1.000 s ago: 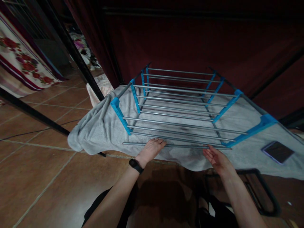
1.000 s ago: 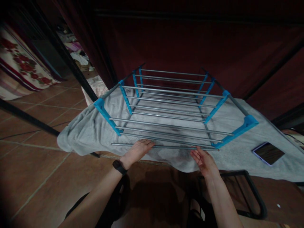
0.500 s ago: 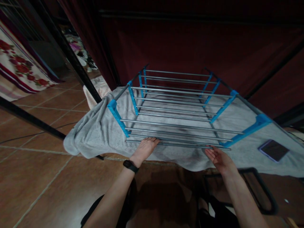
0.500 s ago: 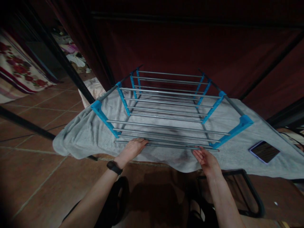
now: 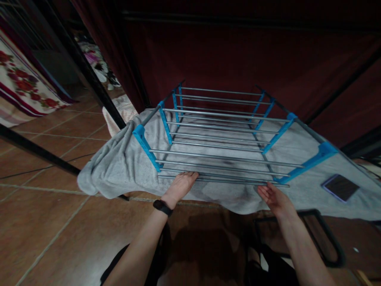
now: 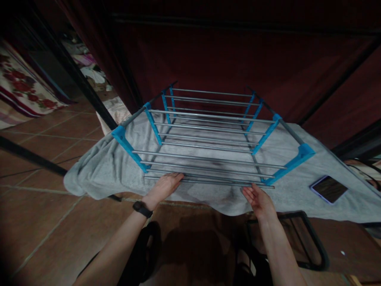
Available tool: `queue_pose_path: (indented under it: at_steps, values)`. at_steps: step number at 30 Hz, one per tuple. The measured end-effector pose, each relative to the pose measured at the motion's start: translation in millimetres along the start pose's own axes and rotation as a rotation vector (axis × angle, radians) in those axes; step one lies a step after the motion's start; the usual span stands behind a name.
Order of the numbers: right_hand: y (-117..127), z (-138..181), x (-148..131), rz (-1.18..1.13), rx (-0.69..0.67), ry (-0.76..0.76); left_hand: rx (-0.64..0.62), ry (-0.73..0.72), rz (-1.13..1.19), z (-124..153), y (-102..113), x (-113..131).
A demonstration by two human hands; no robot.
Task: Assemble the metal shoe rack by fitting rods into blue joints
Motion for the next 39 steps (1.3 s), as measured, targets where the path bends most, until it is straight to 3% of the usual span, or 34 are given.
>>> queue_pose_path:
  at_steps: [10,20,33,39]
  values:
    - [2,-3,0,-0.008,0.007,0.040,0.035,-0.032,-0.018,-1,-6,-1]
    - [-8,7,-2,-0.076,-0.097,0.064,0.003,-0.009,0.052,-2,-8,-6]
    - [-21,20,-4,-0.126,-0.077,0.059,-0.031,0.057,0.213,-4,-16,-31]
    - [-23,18,-3,-0.137,-0.070,0.049,0.011,0.041,0.233,-3,-21,-40]
Point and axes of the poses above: each hand's wrist, its own z-axis away from the middle knuckle, its own y-axis out of the back of the hand, x = y × z, the point moved 1 cm from there along -z, towards the middle knuckle, and after that the axes turned 1 degree about y, right-handed, at the moved point
